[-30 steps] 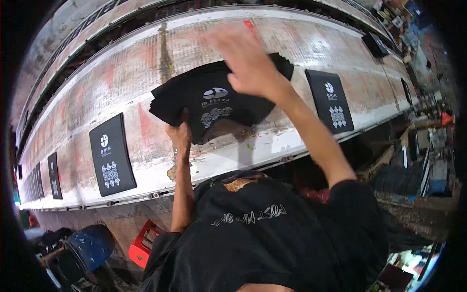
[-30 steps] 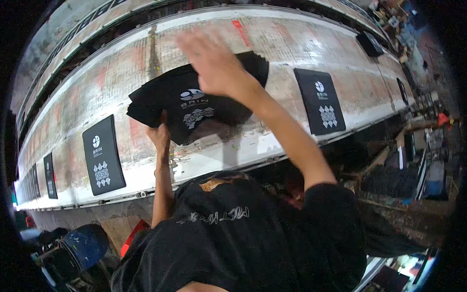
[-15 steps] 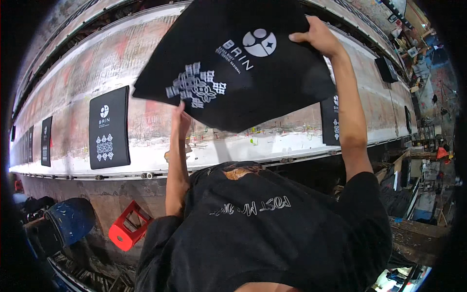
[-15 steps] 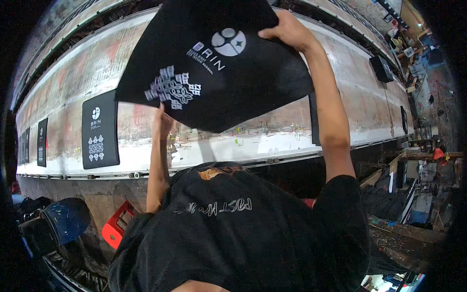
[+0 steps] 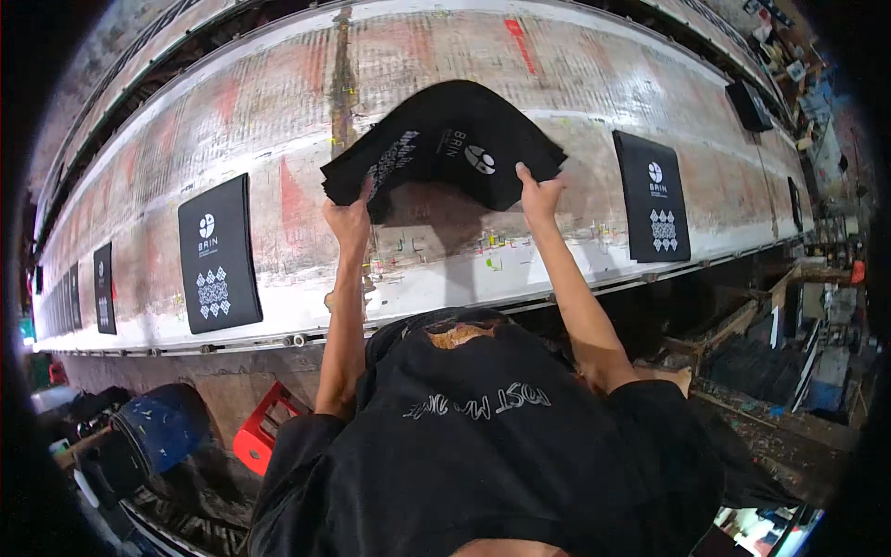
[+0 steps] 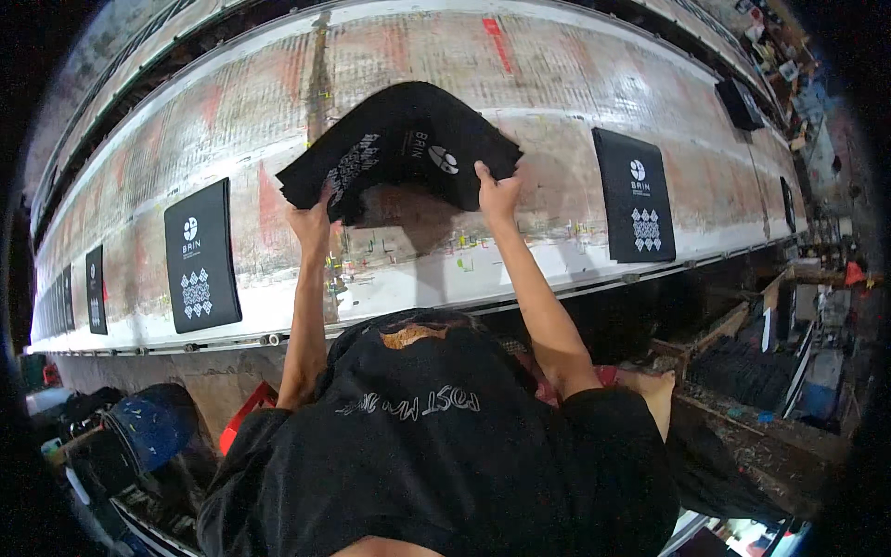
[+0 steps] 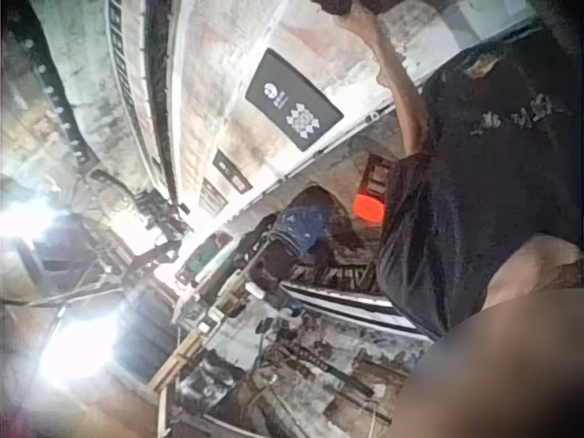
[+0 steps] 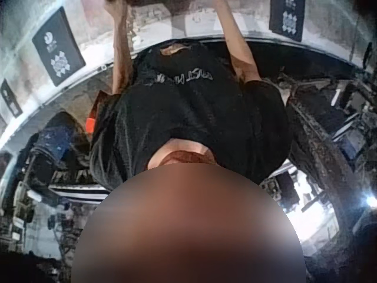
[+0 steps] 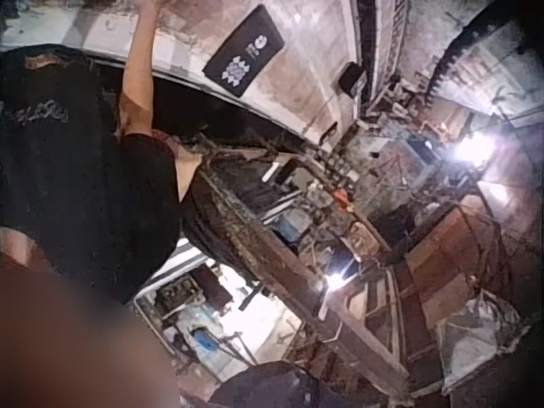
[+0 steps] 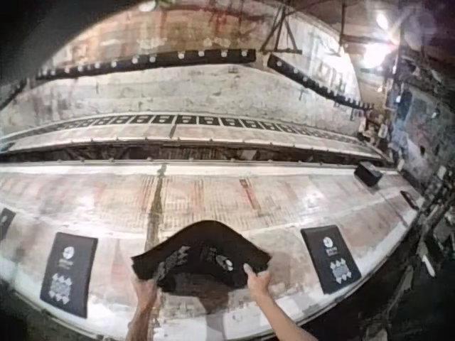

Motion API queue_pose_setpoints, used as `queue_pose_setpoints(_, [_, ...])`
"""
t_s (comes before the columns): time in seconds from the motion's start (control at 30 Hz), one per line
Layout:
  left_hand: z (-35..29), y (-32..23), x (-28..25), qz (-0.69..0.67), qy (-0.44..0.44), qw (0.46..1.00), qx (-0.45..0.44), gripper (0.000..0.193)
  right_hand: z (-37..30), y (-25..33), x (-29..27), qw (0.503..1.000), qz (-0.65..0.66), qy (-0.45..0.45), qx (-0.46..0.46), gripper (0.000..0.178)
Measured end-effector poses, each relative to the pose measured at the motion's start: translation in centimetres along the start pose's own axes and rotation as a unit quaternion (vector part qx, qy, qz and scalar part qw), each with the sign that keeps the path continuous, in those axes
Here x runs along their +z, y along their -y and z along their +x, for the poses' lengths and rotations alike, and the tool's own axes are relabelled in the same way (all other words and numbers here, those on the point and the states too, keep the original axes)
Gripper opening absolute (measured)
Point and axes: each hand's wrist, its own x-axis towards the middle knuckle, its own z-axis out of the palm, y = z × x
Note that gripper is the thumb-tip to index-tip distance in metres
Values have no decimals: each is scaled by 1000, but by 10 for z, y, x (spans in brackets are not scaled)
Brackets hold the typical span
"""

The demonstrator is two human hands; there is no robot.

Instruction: Pick up and stack printed fabric panels from a long industrial printing table.

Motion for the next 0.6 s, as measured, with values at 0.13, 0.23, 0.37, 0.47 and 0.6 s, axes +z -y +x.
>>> queue_pose_setpoints(0.13, [2,-16,-3,12,15,1000,10,25,-18,26,-2,997,-11,15,-72,31])
queue_pose_setpoints(0.23, [15,-10,-12,-67,46,996,-46,38,-17,7,-6,997,-4,26,-70,31])
queue_pose_setpoints(0.37, [19,8,-27,-159,39,986,-28,44,-18,16,-13,1000,-16,6,-18,34])
queue_pose_setpoints(0.47, [12,-42,-12,-104,84,990,-50,38,-24,18,-17,996,-46,43,-68,37])
queue_pose_setpoints(0.6, [25,-1,-42,58,127,978,-152,59,-31,6,-16,997,53,46,-19,32])
